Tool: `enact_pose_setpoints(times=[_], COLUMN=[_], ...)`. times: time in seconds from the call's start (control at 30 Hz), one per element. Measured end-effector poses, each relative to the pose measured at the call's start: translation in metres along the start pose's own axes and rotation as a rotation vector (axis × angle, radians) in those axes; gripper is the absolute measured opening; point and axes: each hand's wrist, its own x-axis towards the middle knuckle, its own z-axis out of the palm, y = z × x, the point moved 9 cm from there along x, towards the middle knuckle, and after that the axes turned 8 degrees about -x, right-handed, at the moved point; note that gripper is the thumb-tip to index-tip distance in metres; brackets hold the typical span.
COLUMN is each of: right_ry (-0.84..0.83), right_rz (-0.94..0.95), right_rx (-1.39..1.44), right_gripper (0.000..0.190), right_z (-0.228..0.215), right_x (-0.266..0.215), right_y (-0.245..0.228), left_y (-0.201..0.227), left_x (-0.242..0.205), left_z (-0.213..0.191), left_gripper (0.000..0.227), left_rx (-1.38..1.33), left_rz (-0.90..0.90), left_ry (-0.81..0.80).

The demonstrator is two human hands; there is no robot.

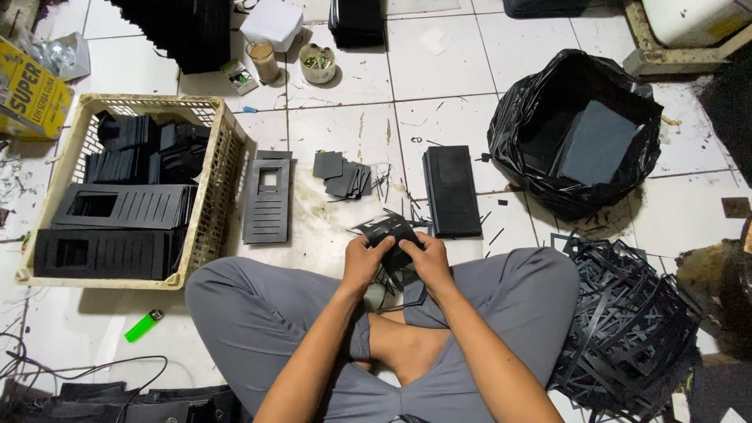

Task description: Removing excess waste material and frames from small black leather or plastic components

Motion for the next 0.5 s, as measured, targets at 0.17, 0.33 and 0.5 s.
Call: enact_pose_setpoints(times=[0.17, 0.33, 0.5], right_ry=[0.091, 0.119, 0.004], right_rz=[-0.052, -0.083, 0.039], right_rx=[-0.314, -0.358, 0.200], right_gripper=[0.011, 0.009, 0.019], right_z=[-0.002, -0.003, 0.004], right_x=[0.017, 0.007, 0.007], right_y=[0.022, 0.002, 0.021], left_y=[-0.022, -0.013, -0.017], left_x=[-0.001, 0.002, 0.005], left_z=[0.005, 0.003, -0.002], left_gripper=[0.028, 0.031, 0.049], left_rx=[-0.134, -0.181, -0.232], left_rz=[-0.032, 0.001, -0.029], left_ry=[0.004, -0.009, 0.002])
